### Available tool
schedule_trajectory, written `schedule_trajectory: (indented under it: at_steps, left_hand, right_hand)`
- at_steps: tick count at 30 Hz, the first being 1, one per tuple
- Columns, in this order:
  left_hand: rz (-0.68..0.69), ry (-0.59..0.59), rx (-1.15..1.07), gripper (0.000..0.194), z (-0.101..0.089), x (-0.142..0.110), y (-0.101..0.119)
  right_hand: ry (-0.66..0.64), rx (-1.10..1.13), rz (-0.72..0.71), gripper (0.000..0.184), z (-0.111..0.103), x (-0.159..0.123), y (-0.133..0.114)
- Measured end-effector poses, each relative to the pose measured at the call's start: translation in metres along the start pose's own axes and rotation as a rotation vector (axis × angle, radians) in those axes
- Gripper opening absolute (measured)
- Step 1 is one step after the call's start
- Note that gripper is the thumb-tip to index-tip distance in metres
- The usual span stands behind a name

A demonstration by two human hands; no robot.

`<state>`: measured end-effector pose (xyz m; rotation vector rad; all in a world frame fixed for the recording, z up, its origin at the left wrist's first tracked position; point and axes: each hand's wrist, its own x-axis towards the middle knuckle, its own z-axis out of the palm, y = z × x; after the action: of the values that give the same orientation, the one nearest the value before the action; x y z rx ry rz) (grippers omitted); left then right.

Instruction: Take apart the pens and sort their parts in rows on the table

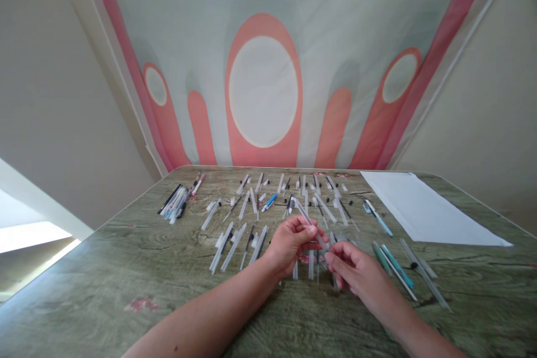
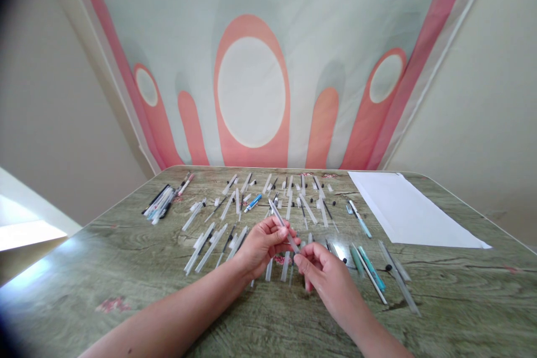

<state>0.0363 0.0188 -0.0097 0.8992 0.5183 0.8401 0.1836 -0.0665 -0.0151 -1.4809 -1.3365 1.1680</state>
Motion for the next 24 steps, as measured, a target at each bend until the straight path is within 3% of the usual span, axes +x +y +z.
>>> schedule_trajectory:
  at_steps: [16, 24]
  left_hand:
    - [0.0, 0.02, 0.002, 0.024, -0.0011, -0.0004, 0.0004]
    - [-0.003, 0.017, -0.006, 0.024, -0.0017, 0.0, -0.0012]
  right_hand:
    - [-0.057, 0.015, -0.03, 0.038, 0.003, 0.0012, 0.0061]
    - [-0.02, -0.017, -0.012, 0.04, 0.0028, 0.0017, 0.0024]
